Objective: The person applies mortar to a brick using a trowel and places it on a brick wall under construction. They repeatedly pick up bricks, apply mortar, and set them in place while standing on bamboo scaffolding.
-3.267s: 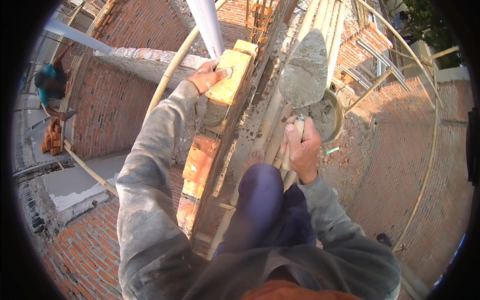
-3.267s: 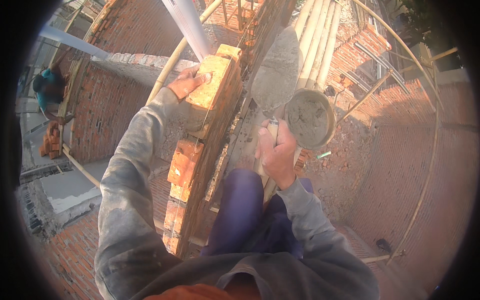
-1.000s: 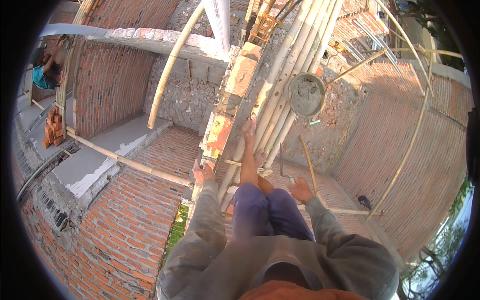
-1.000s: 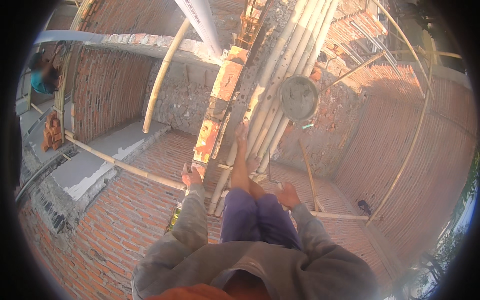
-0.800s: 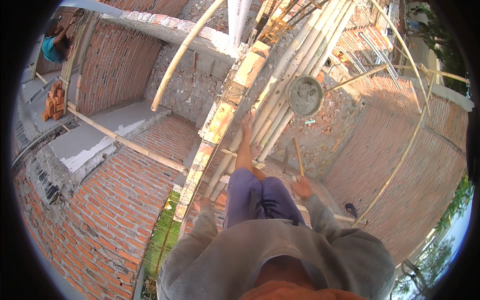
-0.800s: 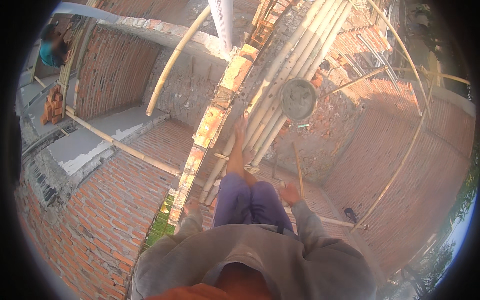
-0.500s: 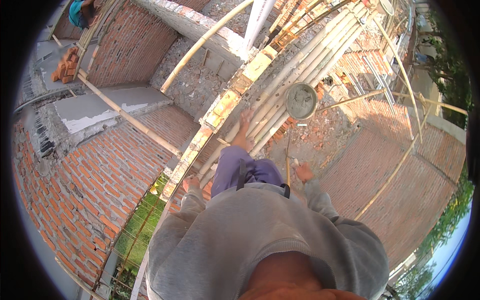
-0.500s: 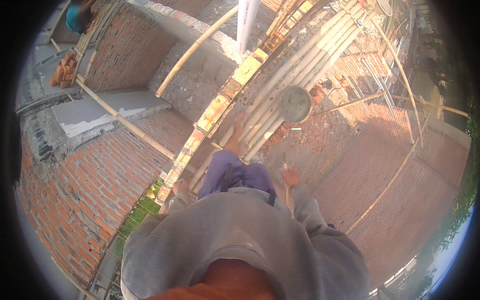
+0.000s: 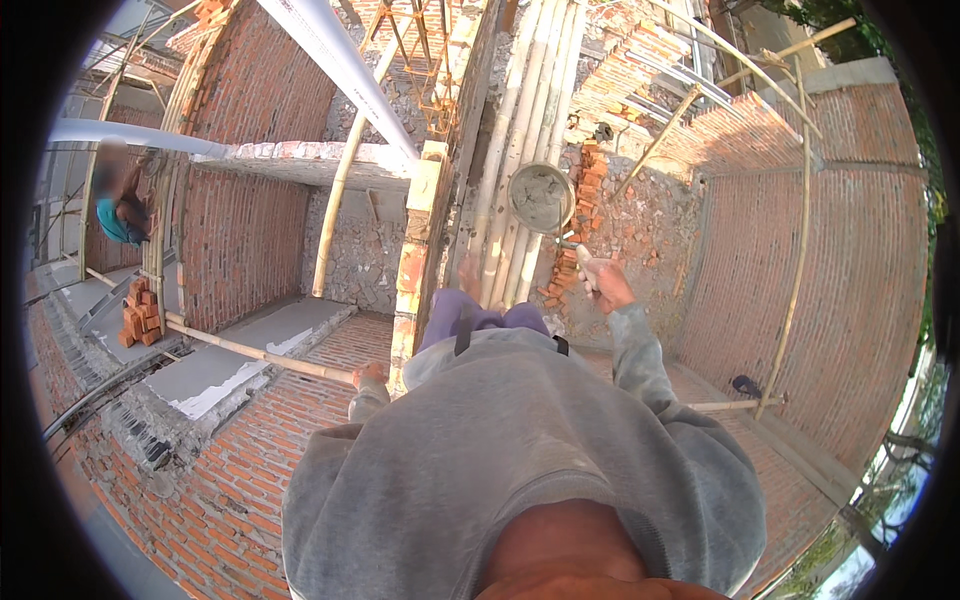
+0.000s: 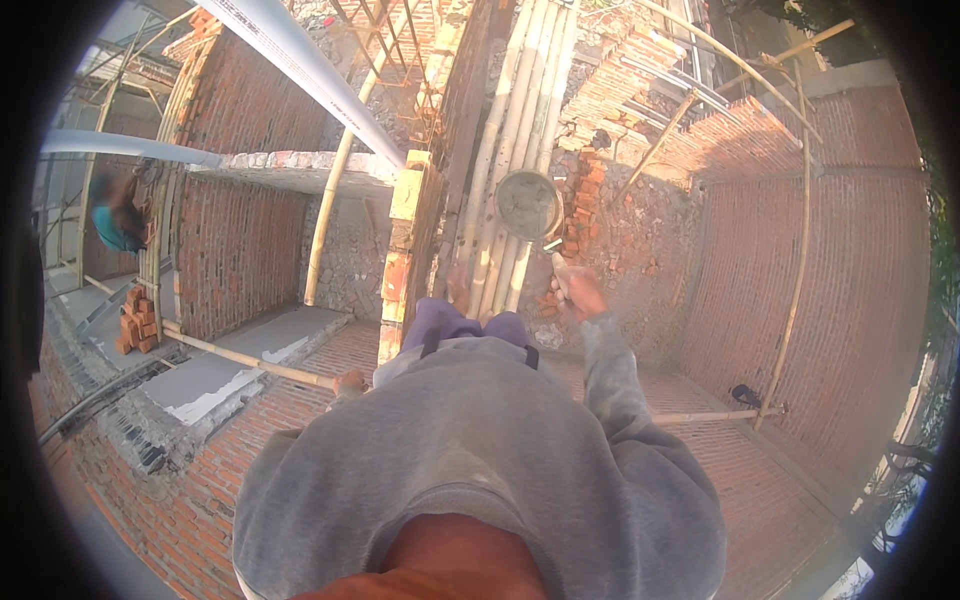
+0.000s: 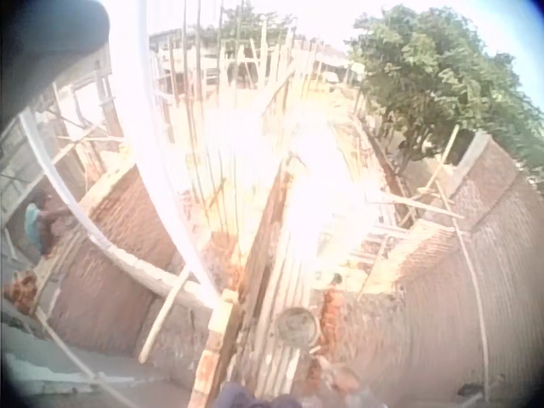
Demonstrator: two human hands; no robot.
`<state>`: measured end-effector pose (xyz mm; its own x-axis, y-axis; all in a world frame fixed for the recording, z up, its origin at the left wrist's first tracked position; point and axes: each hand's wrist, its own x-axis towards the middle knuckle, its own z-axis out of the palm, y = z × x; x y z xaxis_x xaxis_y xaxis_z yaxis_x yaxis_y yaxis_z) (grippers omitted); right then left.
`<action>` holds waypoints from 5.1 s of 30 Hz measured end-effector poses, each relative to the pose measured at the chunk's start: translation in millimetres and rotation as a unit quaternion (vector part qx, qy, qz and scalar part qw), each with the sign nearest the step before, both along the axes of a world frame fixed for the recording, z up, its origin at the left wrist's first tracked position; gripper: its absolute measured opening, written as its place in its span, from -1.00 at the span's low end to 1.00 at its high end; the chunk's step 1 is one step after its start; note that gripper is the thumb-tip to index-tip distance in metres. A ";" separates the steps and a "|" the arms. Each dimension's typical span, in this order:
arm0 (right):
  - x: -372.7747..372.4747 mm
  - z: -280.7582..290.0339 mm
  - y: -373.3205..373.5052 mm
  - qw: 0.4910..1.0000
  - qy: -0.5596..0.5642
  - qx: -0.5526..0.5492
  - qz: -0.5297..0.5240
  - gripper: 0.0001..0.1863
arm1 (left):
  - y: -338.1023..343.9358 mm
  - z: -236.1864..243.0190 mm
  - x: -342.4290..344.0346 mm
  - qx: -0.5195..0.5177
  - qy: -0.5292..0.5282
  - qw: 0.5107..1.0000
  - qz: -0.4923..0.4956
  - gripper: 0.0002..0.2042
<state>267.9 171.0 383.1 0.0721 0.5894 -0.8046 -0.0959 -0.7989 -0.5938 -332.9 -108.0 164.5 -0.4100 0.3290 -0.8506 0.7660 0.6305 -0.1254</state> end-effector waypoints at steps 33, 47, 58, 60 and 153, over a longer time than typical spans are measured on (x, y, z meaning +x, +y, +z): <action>-181.2 -157.2 58.3 0.990 0.091 -0.089 -0.068 -0.75 | 412.9 -62.0 86.7 0.372 -0.107 0.891 0.236 -0.41; -280.1 -264.3 96.1 0.944 0.116 -0.072 -0.300 -0.84 | 501.4 -170.1 101.1 0.298 -0.328 0.890 0.106 -0.02; -282.7 -270.7 96.8 0.953 0.155 -0.082 -0.248 -0.75 | 504.4 -144.9 117.4 0.284 -0.321 0.899 0.090 -0.01; -271.7 -275.2 103.7 0.952 0.125 -0.083 -0.268 -0.73 | 511.7 -149.6 115.0 0.280 -0.305 0.906 0.089 0.02; -140.5 -27.3 42.4 0.852 -0.184 0.059 0.486 -0.67 | -252.8 -33.3 214.4 -0.162 -0.128 0.881 0.426 -0.37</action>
<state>127.4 213.4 355.8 -0.2626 0.5898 -0.7636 0.7876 -0.3262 -0.5228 -118.5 -360.8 131.2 -0.1708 -0.2828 -0.9439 0.0613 0.9530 -0.2966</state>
